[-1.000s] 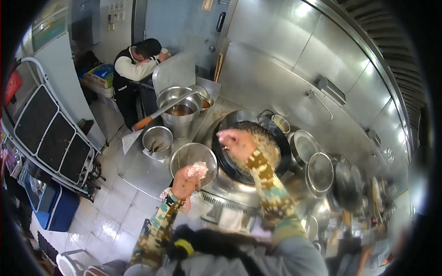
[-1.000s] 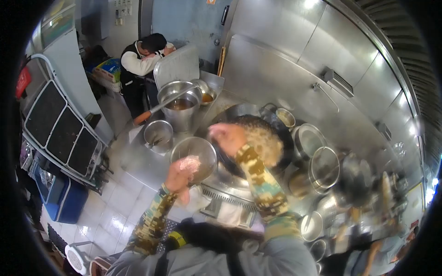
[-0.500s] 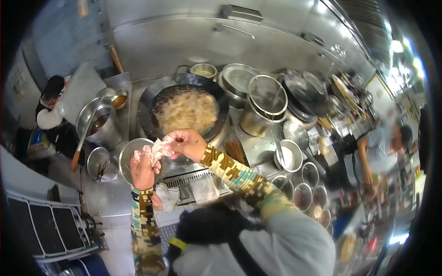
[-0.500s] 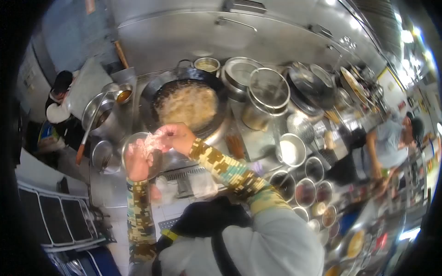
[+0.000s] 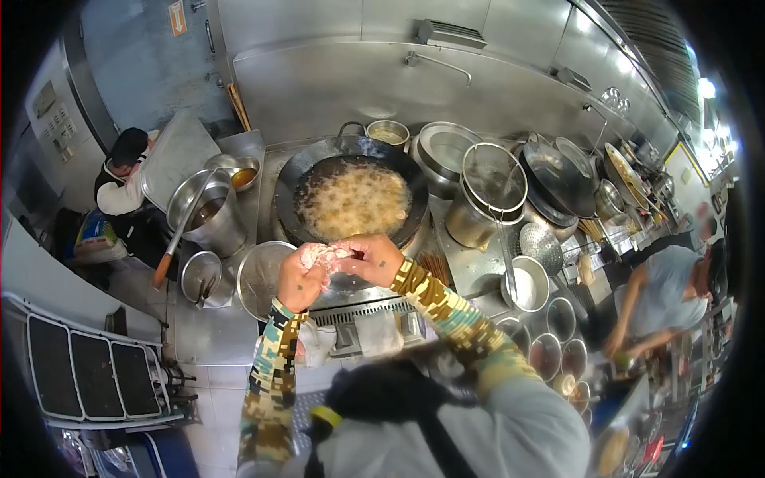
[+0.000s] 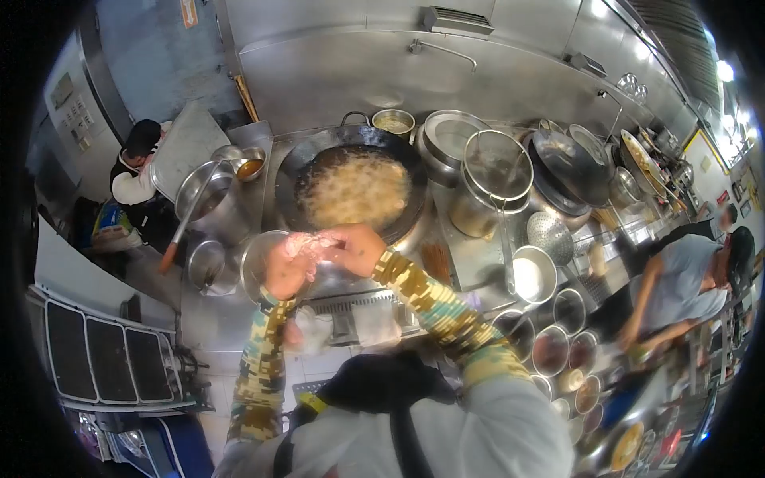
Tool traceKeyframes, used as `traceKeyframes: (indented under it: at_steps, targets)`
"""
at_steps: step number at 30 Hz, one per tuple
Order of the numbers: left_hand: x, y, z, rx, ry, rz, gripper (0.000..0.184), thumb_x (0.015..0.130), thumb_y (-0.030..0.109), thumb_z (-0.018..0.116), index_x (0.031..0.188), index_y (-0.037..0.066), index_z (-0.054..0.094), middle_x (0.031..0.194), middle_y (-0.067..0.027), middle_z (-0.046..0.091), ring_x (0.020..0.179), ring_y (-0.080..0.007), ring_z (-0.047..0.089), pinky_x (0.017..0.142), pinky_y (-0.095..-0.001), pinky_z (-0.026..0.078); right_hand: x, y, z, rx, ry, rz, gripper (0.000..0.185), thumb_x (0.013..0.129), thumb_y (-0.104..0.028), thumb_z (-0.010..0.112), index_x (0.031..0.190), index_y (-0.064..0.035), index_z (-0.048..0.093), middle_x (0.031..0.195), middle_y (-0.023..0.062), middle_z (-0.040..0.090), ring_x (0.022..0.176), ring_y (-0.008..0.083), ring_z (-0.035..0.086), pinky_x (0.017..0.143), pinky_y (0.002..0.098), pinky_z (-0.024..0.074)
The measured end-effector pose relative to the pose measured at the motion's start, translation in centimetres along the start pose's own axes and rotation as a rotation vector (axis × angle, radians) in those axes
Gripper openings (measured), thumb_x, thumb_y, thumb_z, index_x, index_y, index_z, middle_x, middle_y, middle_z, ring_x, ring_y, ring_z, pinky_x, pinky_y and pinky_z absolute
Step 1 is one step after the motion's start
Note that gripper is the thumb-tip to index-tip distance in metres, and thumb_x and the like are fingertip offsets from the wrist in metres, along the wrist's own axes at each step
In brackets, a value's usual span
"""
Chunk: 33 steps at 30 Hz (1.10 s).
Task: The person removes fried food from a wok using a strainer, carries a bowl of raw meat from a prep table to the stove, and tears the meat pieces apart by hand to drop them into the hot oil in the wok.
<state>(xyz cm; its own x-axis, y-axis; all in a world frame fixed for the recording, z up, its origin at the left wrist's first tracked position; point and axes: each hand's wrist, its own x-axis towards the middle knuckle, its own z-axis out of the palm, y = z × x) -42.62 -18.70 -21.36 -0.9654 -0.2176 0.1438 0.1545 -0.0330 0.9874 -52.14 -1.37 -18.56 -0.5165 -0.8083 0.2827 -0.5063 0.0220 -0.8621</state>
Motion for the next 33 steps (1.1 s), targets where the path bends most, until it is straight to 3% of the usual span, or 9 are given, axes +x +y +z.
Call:
traceKeyframes:
  at_steps: [5, 11, 15, 17, 19, 23, 26, 30, 33]
  targets:
    - [-0.5, 0.7, -0.2, 0.115, -0.015, 0.051, 0.015, 0.088, 0.003, 0.052, 0.099, -0.001, 0.061, 0.069, -0.0021, 0.062, 0.055, -0.0073, 0.055, 0.048, -0.0242, 0.045, -0.2, 1.5, 0.2, 0.324, 0.057, 0.174, 0.018, 0.087, -0.006, 0.063, 0.103, 0.0017, 0.066, 0.083, 0.0048, 0.067, 0.064, 0.0071, 0.059, 0.059, 0.0230, 0.0496]
    - [-0.9, 1.1, -0.1, 0.304, -0.055, 0.138, 0.023, 0.082, 0.001, 0.051, 0.101, 0.000, 0.063, 0.064, -0.0028, 0.062, 0.052, -0.0100, 0.057, 0.049, -0.0259, 0.046, -0.5, 0.7, -0.2, 0.327, 0.155, 0.300, 0.013, 0.087, -0.006, 0.064, 0.097, 0.0014, 0.067, 0.078, 0.0043, 0.066, 0.063, 0.0075, 0.060, 0.056, 0.0217, 0.0508]
    - [-0.9, -1.0, -0.6, 0.112, -0.056, 0.064, 0.022, 0.083, 0.003, 0.053, 0.104, -0.001, 0.062, 0.076, -0.0066, 0.065, 0.055, -0.0114, 0.059, 0.048, -0.0248, 0.046, -1.6, 1.9, -2.8, 0.495, 0.319, 0.303, 0.013, 0.086, -0.006, 0.065, 0.097, 0.0008, 0.066, 0.076, 0.0063, 0.065, 0.059, 0.0102, 0.060, 0.053, 0.0225, 0.0500]
    - [-1.2, -1.2, -2.6, -0.472, -0.010, -0.021, 0.021, 0.086, 0.005, 0.055, 0.105, -0.001, 0.061, 0.080, -0.0067, 0.065, 0.058, -0.0105, 0.059, 0.046, -0.0241, 0.046, -3.0, 3.5, -5.9, 0.608, 0.418, 0.278, 0.013, 0.086, -0.006, 0.065, 0.097, 0.0001, 0.066, 0.075, 0.0068, 0.065, 0.058, 0.0114, 0.060, 0.053, 0.0230, 0.0503]
    - [-0.9, -1.1, -5.0, -0.196, 0.000, -0.024, 0.022, 0.091, 0.010, 0.058, 0.110, -0.001, 0.057, 0.086, -0.0060, 0.063, 0.062, -0.0091, 0.057, 0.047, -0.0223, 0.046, -3.5, 3.3, -7.8, 0.720, 0.409, 0.272, 0.015, 0.087, -0.009, 0.067, 0.094, 0.0022, 0.062, 0.079, 0.0088, 0.063, 0.061, 0.0122, 0.059, 0.055, 0.0234, 0.0521]
    - [-0.8, -1.7, -3.9, -0.357, 0.019, 0.003, 0.021, 0.092, 0.010, 0.057, 0.110, 0.000, 0.054, 0.086, -0.0058, 0.062, 0.063, -0.0096, 0.055, 0.053, -0.0223, 0.047, -3.2, 4.8, -7.7, 0.997, 0.283, 0.234, 0.027, 0.092, -0.018, 0.063, 0.106, 0.0037, 0.061, 0.088, 0.0108, 0.064, 0.071, 0.0146, 0.062, 0.059, 0.0227, 0.0546]
    - [-1.4, -1.5, -3.6, -0.357, -0.001, -0.030, 0.019, 0.092, 0.011, 0.058, 0.107, 0.000, 0.055, 0.085, -0.0058, 0.061, 0.065, -0.0099, 0.056, 0.054, -0.0228, 0.047, -2.3, 4.9, -7.1, 0.982, 0.388, 0.346, 0.029, 0.093, -0.020, 0.062, 0.107, 0.0047, 0.060, 0.095, 0.0141, 0.066, 0.074, 0.0155, 0.063, 0.059, 0.0229, 0.0551]
    - [-2.2, -0.7, -4.1, -0.356, 0.014, -0.042, 0.019, 0.092, 0.012, 0.058, 0.107, 0.001, 0.056, 0.084, -0.0053, 0.061, 0.066, -0.0091, 0.055, 0.055, -0.0213, 0.046, -1.0, 5.6, -7.3, 0.772, 0.307, 0.260, 0.018, 0.089, -0.011, 0.065, 0.101, 0.0016, 0.063, 0.106, 0.0181, 0.067, 0.078, 0.0173, 0.064, 0.067, 0.0273, 0.0553]
    - [-3.0, -0.7, -4.7, -0.320, 0.054, -0.082, 0.020, 0.092, 0.012, 0.058, 0.108, 0.001, 0.057, 0.087, -0.0053, 0.062, 0.067, -0.0088, 0.056, 0.055, -0.0208, 0.046, 1.1, 2.4, -7.9, 0.482, 0.311, 0.194, 0.014, 0.082, 0.001, 0.068, 0.094, 0.0007, 0.064, 0.096, 0.0114, 0.068, 0.078, 0.0149, 0.063, 0.065, 0.0266, 0.0510]
